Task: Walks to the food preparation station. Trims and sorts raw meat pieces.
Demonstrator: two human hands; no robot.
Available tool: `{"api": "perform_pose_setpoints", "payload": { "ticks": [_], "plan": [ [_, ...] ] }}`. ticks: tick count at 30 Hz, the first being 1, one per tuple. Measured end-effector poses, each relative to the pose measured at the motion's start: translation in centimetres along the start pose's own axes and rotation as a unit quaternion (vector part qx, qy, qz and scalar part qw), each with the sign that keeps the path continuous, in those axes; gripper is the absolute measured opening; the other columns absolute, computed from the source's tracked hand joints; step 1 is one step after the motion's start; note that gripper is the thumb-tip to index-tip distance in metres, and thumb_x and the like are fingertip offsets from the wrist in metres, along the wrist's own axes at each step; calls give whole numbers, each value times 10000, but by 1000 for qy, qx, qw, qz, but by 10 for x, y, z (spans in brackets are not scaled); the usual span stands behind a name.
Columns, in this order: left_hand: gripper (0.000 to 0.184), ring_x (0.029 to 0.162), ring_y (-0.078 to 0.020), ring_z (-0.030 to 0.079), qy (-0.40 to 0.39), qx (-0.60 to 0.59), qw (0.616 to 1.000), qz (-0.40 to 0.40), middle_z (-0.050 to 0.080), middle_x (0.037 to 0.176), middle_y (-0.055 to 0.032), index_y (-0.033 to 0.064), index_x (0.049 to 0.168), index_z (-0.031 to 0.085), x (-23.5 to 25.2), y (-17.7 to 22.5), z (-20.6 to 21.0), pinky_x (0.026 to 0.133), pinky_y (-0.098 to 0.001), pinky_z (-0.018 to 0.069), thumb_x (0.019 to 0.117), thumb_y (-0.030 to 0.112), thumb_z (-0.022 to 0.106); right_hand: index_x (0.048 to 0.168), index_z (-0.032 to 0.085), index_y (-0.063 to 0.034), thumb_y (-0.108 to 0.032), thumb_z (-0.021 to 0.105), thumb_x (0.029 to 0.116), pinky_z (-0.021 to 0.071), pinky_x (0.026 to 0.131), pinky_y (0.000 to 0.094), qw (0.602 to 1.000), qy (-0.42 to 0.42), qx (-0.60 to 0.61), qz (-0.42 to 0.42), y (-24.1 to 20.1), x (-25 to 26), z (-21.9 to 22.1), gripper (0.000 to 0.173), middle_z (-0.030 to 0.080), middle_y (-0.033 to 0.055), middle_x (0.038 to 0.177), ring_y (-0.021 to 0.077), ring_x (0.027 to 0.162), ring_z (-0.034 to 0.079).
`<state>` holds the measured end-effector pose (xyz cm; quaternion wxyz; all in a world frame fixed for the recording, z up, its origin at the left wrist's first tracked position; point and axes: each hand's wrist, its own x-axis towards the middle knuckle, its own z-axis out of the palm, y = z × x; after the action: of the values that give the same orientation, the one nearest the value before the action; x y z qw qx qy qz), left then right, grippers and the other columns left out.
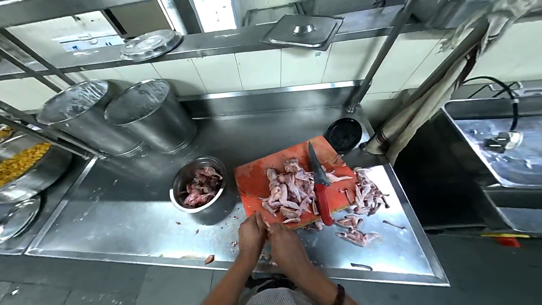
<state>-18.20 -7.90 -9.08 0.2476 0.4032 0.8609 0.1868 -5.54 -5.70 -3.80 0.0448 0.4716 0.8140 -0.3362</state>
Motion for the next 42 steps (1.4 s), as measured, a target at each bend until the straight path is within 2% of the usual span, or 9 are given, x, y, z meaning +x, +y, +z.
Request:
{"api": "perform_pose_setpoints", "payload": {
  "ticks": [6,16,21,24,26,31,34,38,42],
  "plan": [
    [467,808,-244,684,-33,-152,988,-9,675,821,-81,67,1066,670,-7,16,-2,789,-508,557,1057,451,404,1220,650,14,-149,445,1045,601,861,433,996,90,-5,19,-5,-3,-6,315,700,186,1126,313,996,727],
    [520,675,-241,639,29,-215,976,-21,611,697,-99,-4,896,664,-3,18,-2,692,-476,545,1116,358,361,1127,675,18,-215,433,1044,562,882,485,992,55,110,-8,1,-17,-20,346,710,187,1005,327,969,712],
    [492,632,-195,628,0,-481,873,-85,612,711,-93,-12,939,634,-7,39,-16,610,-384,557,1132,336,344,998,675,-22,-200,421,1051,616,618,392,941,155,282,-105,19,-18,-5,314,661,66,736,178,604,676],
    [489,487,-168,570,-28,-590,793,-152,573,610,-79,14,878,568,-14,55,-29,452,-314,496,1138,354,331,1052,682,4,-149,427,1049,621,568,335,906,210,336,-150,28,-16,14,297,669,40,742,126,568,665],
    [504,458,-158,548,-49,-606,778,-159,556,585,-70,33,842,543,-18,62,-34,425,-298,474,1140,365,307,1095,688,24,-144,433,1054,617,581,327,897,235,339,-159,33,-16,22,308,679,58,792,126,589,661],
    [493,482,-155,556,-78,-529,842,-78,568,609,-60,24,906,575,-11,50,-46,451,-296,489,1137,369,309,1074,715,-29,-254,435,1064,587,631,415,937,171,281,-114,43,-11,4,359,661,70,746,189,630,655],
    [287,564,-163,633,-88,-430,898,41,668,734,-79,3,996,591,-4,21,-48,532,-313,550,1089,255,488,990,719,-67,-297,442,1043,551,665,445,962,140,224,-71,47,-5,-12,364,646,66,722,209,672,649],
    [178,668,-209,710,-84,-418,899,104,719,886,-115,-5,1064,635,-6,0,-52,594,-348,626,961,127,694,1047,715,-63,-277,422,1050,551,735,469,977,97,184,-40,44,2,-21,363,675,96,800,242,758,675],
    [152,771,-119,735,-22,-254,956,145,752,977,-38,59,1070,742,-6,-6,-59,725,-298,650,963,159,704,1052,715,-63,-278,418,1051,555,767,469,980,89,177,-34,46,9,-19,366,689,101,838,243,795,683]
  ]
}}
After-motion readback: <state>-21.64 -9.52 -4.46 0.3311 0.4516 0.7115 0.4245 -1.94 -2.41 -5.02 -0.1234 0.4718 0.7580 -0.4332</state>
